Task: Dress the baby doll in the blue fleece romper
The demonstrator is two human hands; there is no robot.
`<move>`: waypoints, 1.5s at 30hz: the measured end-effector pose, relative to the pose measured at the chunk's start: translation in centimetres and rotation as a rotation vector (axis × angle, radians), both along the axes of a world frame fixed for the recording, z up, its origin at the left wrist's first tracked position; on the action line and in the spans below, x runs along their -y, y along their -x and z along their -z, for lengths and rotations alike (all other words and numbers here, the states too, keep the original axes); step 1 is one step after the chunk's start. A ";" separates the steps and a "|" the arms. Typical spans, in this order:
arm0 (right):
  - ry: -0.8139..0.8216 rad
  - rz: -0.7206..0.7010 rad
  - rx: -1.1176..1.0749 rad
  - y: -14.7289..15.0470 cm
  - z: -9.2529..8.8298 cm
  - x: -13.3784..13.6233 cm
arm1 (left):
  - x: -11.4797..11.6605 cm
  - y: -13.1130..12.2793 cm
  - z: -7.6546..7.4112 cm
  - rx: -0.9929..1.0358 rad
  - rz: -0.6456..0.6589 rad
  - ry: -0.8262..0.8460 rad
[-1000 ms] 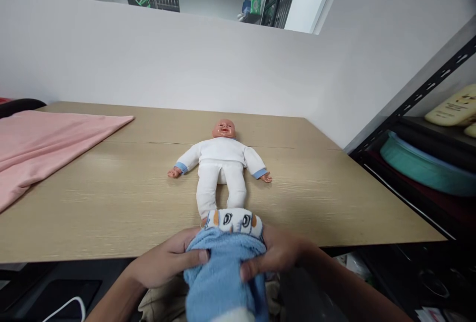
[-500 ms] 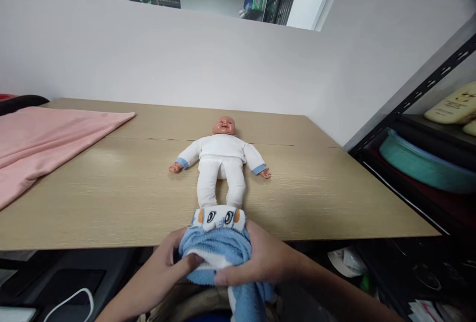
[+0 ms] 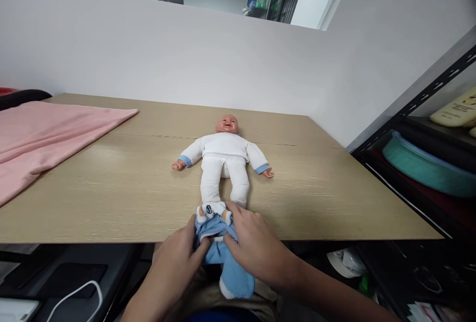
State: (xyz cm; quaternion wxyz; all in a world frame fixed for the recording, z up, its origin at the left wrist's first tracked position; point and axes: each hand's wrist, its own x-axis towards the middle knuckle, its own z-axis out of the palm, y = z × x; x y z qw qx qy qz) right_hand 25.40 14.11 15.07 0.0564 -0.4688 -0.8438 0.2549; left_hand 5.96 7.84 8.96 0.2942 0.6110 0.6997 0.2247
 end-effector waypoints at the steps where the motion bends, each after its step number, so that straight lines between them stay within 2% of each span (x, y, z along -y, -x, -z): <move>1: 0.002 -0.002 0.000 0.0 0.2 -0.1 | -0.1 0.0 0.2 -0.008 0.011 -0.022; 5: 0.051 -0.046 -0.111 0.0 0.7 -1.0 | -0.8 0.3 0.7 0.168 0.051 -0.177; 7: 0.092 -0.037 -0.156 -0.1 1.0 -1.4 | -1.0 0.5 0.7 0.285 0.038 -0.156; 11: 0.167 0.075 -0.218 -0.3 1.5 -1.8 | -1.4 1.0 1.0 0.580 0.010 -0.111; 15: 0.201 0.106 -0.404 -0.5 2.4 -2.2 | -1.9 1.4 1.3 0.800 -0.016 -0.148; 20: -0.010 0.024 -0.553 -0.8 3.1 -3.2 | -2.5 2.1 1.5 0.803 -0.019 -0.172; 23: -0.072 0.014 -0.593 -0.5 3.4 -3.7 | -3.1 2.6 1.7 0.762 -0.009 -0.190; 28: 0.054 0.075 -0.547 -0.2 3.6 -6.0 | -4.7 3.5 1.5 0.697 -0.009 -0.290; 31: 0.129 -0.001 -0.481 -0.5 2.9 -8.5 | -6.0 4.4 1.0 0.769 0.016 -0.191; 36: 0.206 -0.212 -0.451 -0.6 1.9 -11.6 | -8.8 6.0 -0.1 0.909 0.092 -0.003; 40: 0.258 -0.243 -0.423 -1.4 1.5 -11.7 | -10.1 7.3 -0.3 0.917 0.201 0.074; 42: 0.217 -0.255 -0.398 -2.6 1.1 -11.4 | -10.0 7.9 -0.2 0.872 0.249 0.090; 45: 0.156 -0.235 -0.408 -4.8 0.9 -10.7 | -9.7 8.3 -0.4 0.781 0.214 0.056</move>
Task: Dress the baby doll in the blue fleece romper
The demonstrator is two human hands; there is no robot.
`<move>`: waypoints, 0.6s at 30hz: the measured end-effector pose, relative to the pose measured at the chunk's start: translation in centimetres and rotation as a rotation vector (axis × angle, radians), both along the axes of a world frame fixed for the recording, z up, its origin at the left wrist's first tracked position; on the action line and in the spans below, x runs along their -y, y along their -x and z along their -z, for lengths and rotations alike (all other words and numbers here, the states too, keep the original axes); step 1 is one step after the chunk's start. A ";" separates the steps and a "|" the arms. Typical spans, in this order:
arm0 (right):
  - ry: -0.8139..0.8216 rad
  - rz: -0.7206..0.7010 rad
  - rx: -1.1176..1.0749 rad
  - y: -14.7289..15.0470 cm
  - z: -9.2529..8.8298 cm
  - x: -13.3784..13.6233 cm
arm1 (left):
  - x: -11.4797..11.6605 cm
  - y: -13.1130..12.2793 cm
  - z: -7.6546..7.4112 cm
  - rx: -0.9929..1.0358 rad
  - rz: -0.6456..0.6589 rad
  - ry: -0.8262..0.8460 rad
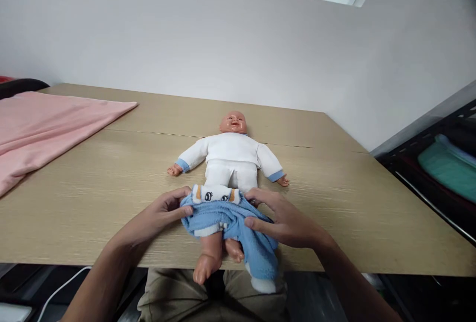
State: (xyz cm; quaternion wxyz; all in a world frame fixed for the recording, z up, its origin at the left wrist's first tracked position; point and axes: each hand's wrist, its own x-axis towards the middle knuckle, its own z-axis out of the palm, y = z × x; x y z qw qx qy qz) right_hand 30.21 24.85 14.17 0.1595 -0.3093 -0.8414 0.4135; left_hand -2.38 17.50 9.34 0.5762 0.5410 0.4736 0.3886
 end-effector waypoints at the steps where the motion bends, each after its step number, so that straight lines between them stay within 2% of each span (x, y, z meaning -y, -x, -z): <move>1: 0.015 0.020 -0.016 -0.6 0.2 0.2 | 0.1 0.0 -0.1 -0.030 -0.017 -0.013; 5: 0.114 0.198 -0.221 -1.4 2.2 0.8 | -0.4 -0.1 -1.1 -0.177 -0.008 -0.086; 7: 0.165 0.280 -0.319 -1.0 3.1 1.1 | -0.8 -0.3 -1.8 -0.263 -0.067 -0.149; 10: 0.231 0.261 -0.294 -0.5 3.0 1.5 | -1.6 -1.1 -3.5 -0.401 -0.159 -0.290; 12: 0.252 0.167 -0.179 -0.4 2.0 1.6 | -2.4 -2.2 -4.9 -0.489 -0.046 -0.389; 15: 0.160 0.032 -0.044 -0.6 0.2 1.8 | -3.9 -4.0 -7.1 -0.591 0.268 -0.495; 18: 0.110 0.045 -0.150 -0.7 -0.6 2.0 | -5.4 -5.4 -8.2 -0.596 0.444 -0.452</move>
